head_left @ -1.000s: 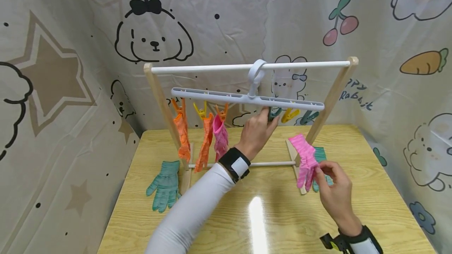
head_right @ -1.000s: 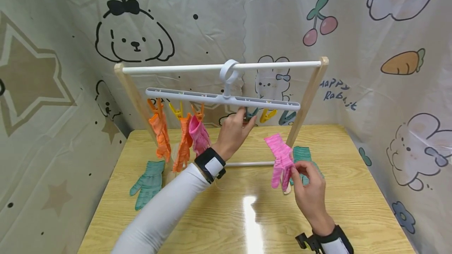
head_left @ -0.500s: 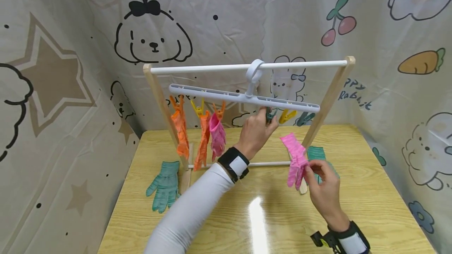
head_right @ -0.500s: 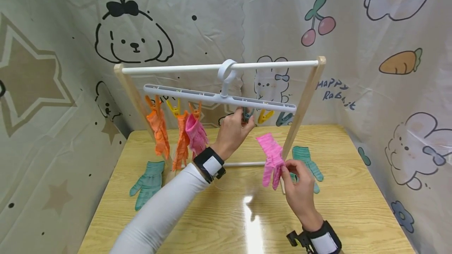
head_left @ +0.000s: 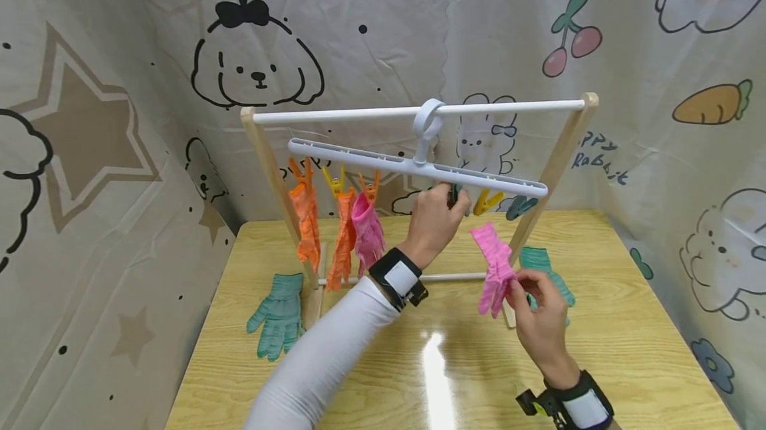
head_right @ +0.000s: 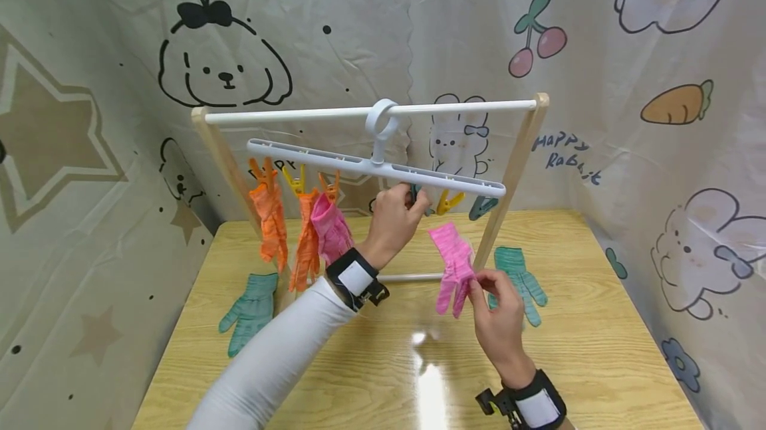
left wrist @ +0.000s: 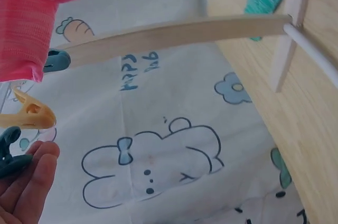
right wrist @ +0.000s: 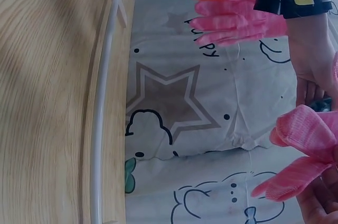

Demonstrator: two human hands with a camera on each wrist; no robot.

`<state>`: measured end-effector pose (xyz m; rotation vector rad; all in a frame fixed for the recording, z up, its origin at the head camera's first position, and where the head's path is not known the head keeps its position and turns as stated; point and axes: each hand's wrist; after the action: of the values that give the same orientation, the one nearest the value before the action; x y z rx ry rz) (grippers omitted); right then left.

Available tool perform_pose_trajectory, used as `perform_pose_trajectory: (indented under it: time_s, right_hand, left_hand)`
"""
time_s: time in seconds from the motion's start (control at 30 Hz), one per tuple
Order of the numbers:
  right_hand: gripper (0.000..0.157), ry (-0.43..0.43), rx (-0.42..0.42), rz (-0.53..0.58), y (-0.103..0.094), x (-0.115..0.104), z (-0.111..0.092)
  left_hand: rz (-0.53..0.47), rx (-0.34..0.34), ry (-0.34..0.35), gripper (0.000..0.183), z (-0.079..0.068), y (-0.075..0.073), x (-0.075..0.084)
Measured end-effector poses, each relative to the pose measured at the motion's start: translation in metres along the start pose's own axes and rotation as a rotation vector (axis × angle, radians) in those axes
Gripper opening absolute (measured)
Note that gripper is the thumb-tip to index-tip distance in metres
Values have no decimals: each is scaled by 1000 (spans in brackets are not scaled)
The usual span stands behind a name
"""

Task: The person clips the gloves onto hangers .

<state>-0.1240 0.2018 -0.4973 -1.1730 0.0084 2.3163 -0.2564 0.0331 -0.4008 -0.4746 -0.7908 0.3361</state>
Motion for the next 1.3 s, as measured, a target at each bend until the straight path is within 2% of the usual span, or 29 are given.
perform_pose_trajectory:
  time_s: [0.13, 0.3, 0.43, 1.0, 1.3]
  right_hand:
    - [18, -42, 18, 24, 7, 2, 0]
    - [23, -45, 27, 27, 14, 4, 0]
    - [20, -44, 31, 44, 20, 6, -1]
    - [15, 23, 39, 75, 39, 8, -3]
    - [16, 24, 98, 90, 45, 13, -3]
  left_hand:
    - [-42, 1, -5, 34, 0, -2, 2]
    - [-48, -15, -8, 30, 1, -4, 5]
    - [-61, -27, -17, 28, 1, -5, 8]
    - [-90, -29, -29, 31, 1, -5, 8]
    - [-154, -38, -80, 34, 1, -9, 11]
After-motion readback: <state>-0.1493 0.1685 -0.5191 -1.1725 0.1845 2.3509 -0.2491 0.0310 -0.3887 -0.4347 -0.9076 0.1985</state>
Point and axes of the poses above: each hand's wrist, its own z-axis towards the middle knuckle, its own y-axis out of the palm, x = y × z, and after that the axes turned 6 degrees about y, right-handed
